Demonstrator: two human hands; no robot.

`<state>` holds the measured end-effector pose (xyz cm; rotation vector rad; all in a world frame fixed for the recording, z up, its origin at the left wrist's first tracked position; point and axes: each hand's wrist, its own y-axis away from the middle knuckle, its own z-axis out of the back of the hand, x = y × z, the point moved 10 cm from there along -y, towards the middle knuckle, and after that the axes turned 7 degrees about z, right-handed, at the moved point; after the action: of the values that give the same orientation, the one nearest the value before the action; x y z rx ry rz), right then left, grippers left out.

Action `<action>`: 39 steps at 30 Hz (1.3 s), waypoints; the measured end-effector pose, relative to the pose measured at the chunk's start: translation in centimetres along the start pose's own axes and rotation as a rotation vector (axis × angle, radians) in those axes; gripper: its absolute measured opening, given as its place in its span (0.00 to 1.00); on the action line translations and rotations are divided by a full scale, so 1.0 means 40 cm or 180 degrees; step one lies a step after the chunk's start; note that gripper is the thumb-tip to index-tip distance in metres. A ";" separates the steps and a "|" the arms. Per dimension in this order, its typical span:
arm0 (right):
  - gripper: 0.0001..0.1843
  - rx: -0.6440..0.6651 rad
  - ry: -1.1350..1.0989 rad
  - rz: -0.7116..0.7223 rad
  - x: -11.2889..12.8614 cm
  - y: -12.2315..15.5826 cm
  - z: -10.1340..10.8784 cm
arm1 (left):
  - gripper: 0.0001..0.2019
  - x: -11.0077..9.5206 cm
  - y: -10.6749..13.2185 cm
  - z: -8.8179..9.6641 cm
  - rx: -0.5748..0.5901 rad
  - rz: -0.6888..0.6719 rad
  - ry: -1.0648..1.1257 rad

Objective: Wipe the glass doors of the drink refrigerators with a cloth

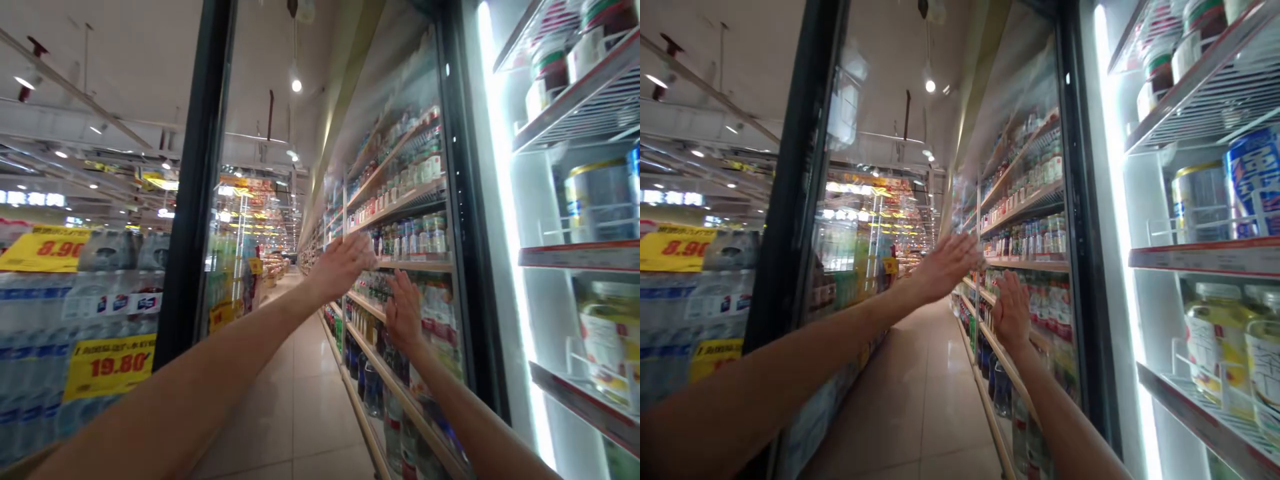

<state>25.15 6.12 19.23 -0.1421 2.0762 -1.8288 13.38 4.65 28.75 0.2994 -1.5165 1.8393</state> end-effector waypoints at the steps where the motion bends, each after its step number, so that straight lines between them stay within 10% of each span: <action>1: 0.28 -0.0005 0.0002 0.0011 0.000 0.000 0.000 | 0.18 -0.043 0.020 -0.015 0.0097 -0.0339 0.0003; 4: 0.28 -0.0013 0.0021 0.0044 -0.001 0.002 0.000 | 0.19 -0.016 0.032 -0.004 0.0175 -0.0612 -0.0087; 8: 0.27 -0.0039 0.0021 0.0064 -0.001 0.003 0.002 | 0.21 0.274 0.000 0.117 -0.0401 0.0942 -0.0211; 10: 0.27 -0.0069 0.0013 0.0067 0.001 0.000 0.004 | 0.21 0.337 0.037 0.150 -0.0647 0.1342 -0.0260; 13: 0.26 -0.0067 0.0015 0.0043 0.003 -0.003 0.002 | 0.21 0.262 0.131 0.115 -0.0489 0.0921 -0.0212; 17: 0.26 -0.0009 0.0046 0.0005 -0.005 0.008 0.001 | 0.22 0.090 0.260 0.042 0.0175 -0.0682 -0.0217; 23: 0.30 -0.0224 -0.0059 0.0264 0.089 -0.078 0.021 | 0.23 0.314 0.171 0.140 -0.0498 0.1076 -0.0360; 31: 0.28 0.0367 -0.0889 0.0527 0.388 -0.428 -0.156 | 0.44 0.276 0.102 0.102 -0.0458 0.0558 0.0195; 35: 0.26 0.0458 -0.0355 0.0708 0.321 -0.446 -0.169 | 0.52 0.309 0.118 0.095 -0.0498 0.0504 0.0141; 39: 0.20 -0.0079 0.0070 0.0267 0.063 -0.471 -0.083 | 0.40 0.351 0.143 0.074 -0.0446 0.0765 -0.0229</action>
<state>18.56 5.57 37.38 -0.0409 2.0877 -1.7633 -1.12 6.97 33.57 0.1215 -1.7867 1.9094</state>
